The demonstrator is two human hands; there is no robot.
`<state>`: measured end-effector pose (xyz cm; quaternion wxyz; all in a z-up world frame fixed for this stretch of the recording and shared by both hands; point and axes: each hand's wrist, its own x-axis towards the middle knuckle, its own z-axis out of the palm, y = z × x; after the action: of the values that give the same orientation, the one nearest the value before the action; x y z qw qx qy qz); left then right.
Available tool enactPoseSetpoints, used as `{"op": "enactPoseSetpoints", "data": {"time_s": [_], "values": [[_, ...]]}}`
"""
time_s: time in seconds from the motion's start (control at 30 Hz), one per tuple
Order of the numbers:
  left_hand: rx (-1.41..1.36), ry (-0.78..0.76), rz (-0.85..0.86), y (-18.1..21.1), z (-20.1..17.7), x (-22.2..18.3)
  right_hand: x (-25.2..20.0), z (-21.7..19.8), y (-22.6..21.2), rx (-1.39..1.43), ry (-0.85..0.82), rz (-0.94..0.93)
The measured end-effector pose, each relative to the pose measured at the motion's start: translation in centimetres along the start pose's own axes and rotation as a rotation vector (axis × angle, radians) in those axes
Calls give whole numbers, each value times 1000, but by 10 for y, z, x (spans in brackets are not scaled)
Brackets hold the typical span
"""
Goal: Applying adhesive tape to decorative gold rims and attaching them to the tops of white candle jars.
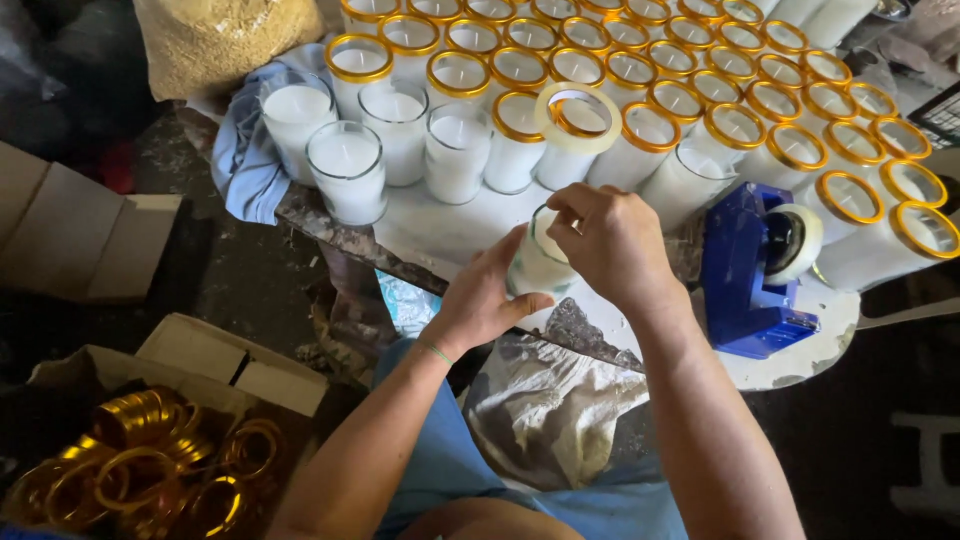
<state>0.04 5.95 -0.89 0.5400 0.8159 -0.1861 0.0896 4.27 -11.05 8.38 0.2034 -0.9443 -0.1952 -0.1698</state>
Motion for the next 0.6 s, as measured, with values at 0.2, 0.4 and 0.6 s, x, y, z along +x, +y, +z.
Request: {"op": "enactPoseSetpoints", "data": {"time_s": [0.2, 0.4, 0.6], "values": [[-3, 13, 9, 1, -1, 3, -6, -21, -15, 320, -103, 53], [-67, 52, -19, 14, -6, 2, -33, -33, 75, 20, 352, 115], [-137, 60, 83, 30, -9, 2, -85, 8, 106, -24, 264, 100]]}}
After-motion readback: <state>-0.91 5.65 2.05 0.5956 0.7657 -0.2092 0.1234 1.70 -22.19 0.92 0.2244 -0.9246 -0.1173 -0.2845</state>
